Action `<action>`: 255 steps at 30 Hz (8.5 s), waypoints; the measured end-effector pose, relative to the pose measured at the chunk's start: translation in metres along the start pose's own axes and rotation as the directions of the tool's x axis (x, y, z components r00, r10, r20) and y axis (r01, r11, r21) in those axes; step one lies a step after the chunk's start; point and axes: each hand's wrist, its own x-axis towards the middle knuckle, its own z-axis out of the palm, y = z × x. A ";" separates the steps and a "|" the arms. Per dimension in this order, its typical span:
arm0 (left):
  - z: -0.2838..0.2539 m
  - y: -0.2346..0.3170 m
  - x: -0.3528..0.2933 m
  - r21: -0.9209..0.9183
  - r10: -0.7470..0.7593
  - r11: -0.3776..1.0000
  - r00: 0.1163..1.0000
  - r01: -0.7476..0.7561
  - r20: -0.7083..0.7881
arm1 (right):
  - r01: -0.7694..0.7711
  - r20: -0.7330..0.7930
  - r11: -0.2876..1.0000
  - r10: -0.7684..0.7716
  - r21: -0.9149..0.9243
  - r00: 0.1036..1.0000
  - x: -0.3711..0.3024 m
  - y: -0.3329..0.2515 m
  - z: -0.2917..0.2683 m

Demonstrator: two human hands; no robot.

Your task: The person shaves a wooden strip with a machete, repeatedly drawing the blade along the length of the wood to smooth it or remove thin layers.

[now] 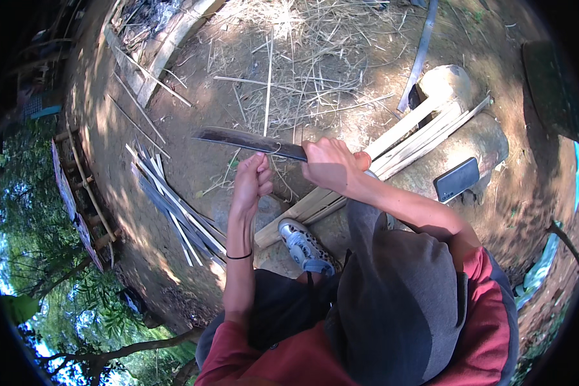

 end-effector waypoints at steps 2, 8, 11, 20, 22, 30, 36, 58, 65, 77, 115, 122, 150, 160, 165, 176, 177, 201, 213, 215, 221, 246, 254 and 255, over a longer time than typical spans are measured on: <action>0.003 0.000 -0.001 -0.003 -0.017 1.000 1.000 0.017 -0.013 | 0.008 -0.028 1.000 -0.008 -0.016 1.000 -0.001 0.002 -0.003; 0.011 -0.002 -0.005 0.072 -0.024 0.997 0.998 0.028 -0.055 | 0.006 -0.043 0.996 -0.010 -0.091 0.999 0.004 0.023 0.004; 0.011 -0.007 -0.013 0.076 -0.118 0.989 0.991 0.123 -0.070 | -0.074 -0.145 0.994 0.062 -0.083 0.988 0.027 0.049 0.002; 0.023 -0.025 -0.015 0.062 -0.144 0.987 0.989 0.146 -0.039 | -0.112 -0.392 0.960 0.003 -0.257 0.920 0.085 0.120 -0.043; 0.023 -0.020 -0.015 0.065 -0.135 0.988 0.990 0.137 -0.029 | -0.106 -0.441 0.943 -0.048 -0.317 0.896 0.089 0.130 -0.037; 0.001 -0.026 -0.026 0.214 -0.021 0.976 0.990 0.052 -0.143 | -0.322 -0.556 0.944 0.228 -0.076 0.799 0.100 0.189 -0.118; 0.004 -0.031 -0.007 0.654 0.385 0.724 0.915 -0.219 -0.120 | -0.192 -0.247 0.961 0.239 0.198 0.939 0.016 0.053 -0.090; 0.042 0.009 -0.018 0.904 0.673 0.371 0.732 -0.212 -0.105 | 0.009 -0.154 0.992 -0.028 -0.126 0.988 0.009 -0.001 -0.003; 0.031 -0.018 -0.047 0.914 0.472 0.391 0.876 -0.109 -0.098 | -0.249 -0.514 0.966 0.178 -0.072 0.839 0.101 0.149 -0.058; 0.010 0.020 -0.048 0.898 0.489 0.411 0.870 -0.158 -0.070 | -0.086 -0.215 0.817 0.250 0.570 0.944 0.058 0.039 -0.076; -0.063 0.001 -0.121 0.848 0.501 0.525 0.832 -0.075 -0.237 | -0.258 -0.310 0.958 0.286 0.127 0.907 0.078 0.072 -0.096; -0.044 0.000 -0.092 0.513 0.319 0.836 0.933 -0.193 -0.169 | -0.138 0.176 0.662 0.009 0.736 0.984 0.018 -0.048 -0.029; -0.049 0.016 -0.110 -0.040 0.107 0.994 0.969 -0.101 0.224 | 0.147 -0.174 0.435 0.022 0.888 0.985 0.095 -0.062 -0.114; -0.052 0.020 -0.114 -0.079 0.176 0.982 0.982 -0.171 0.063 | -0.031 0.001 0.401 0.073 0.916 0.997 0.030 -0.069 -0.050; -0.055 0.019 -0.114 -0.095 0.139 0.986 0.989 -0.133 0.054 | -0.164 0.188 0.565 0.015 0.809 0.982 0.007 -0.084 -0.018; -0.062 0.026 -0.132 -0.054 0.177 0.982 0.981 -0.181 -0.075 | -0.173 0.265 0.544 -0.096 0.821 0.959 0.007 -0.100 -0.024; -0.067 0.033 -0.133 -0.048 0.210 0.975 0.974 -0.215 -0.089 | -0.152 0.244 0.549 -0.098 0.822 0.965 0.006 -0.106 -0.030; -0.093 0.149 -0.115 -0.589 0.880 0.358 0.473 -0.724 -0.046 | 0.116 0.001 0.508 -0.223 0.854 0.975 0.010 -0.161 -0.032; -0.101 0.118 -0.115 -0.242 0.607 0.742 0.780 -0.625 -0.152 | 0.272 -0.218 0.878 -0.199 0.395 0.955 0.051 -0.133 -0.036; -0.112 0.108 -0.140 0.004 0.439 0.898 0.896 -0.440 -0.063 | 0.223 -0.194 0.922 -0.167 0.315 0.967 0.053 -0.128 -0.049; -0.075 0.154 -0.212 0.062 0.859 0.497 0.501 -0.865 0.106 | 0.220 -0.192 0.964 -0.190 0.151 0.963 0.065 -0.102 -0.090; -0.070 0.030 -0.093 0.266 0.438 0.893 0.838 -0.364 -0.326 | 0.225 -0.071 0.969 -0.219 0.105 0.973 0.014 -0.098 -0.078; -0.043 0.027 -0.105 0.206 0.362 0.929 0.874 -0.308 -0.325 | 0.341 0.021 0.939 -0.341 -0.050 0.940 -0.003 -0.106 -0.002; -0.042 0.025 -0.105 0.214 0.359 0.929 0.874 -0.301 -0.328 | 0.349 0.010 0.935 -0.349 -0.063 0.937 -0.003 -0.104 0.002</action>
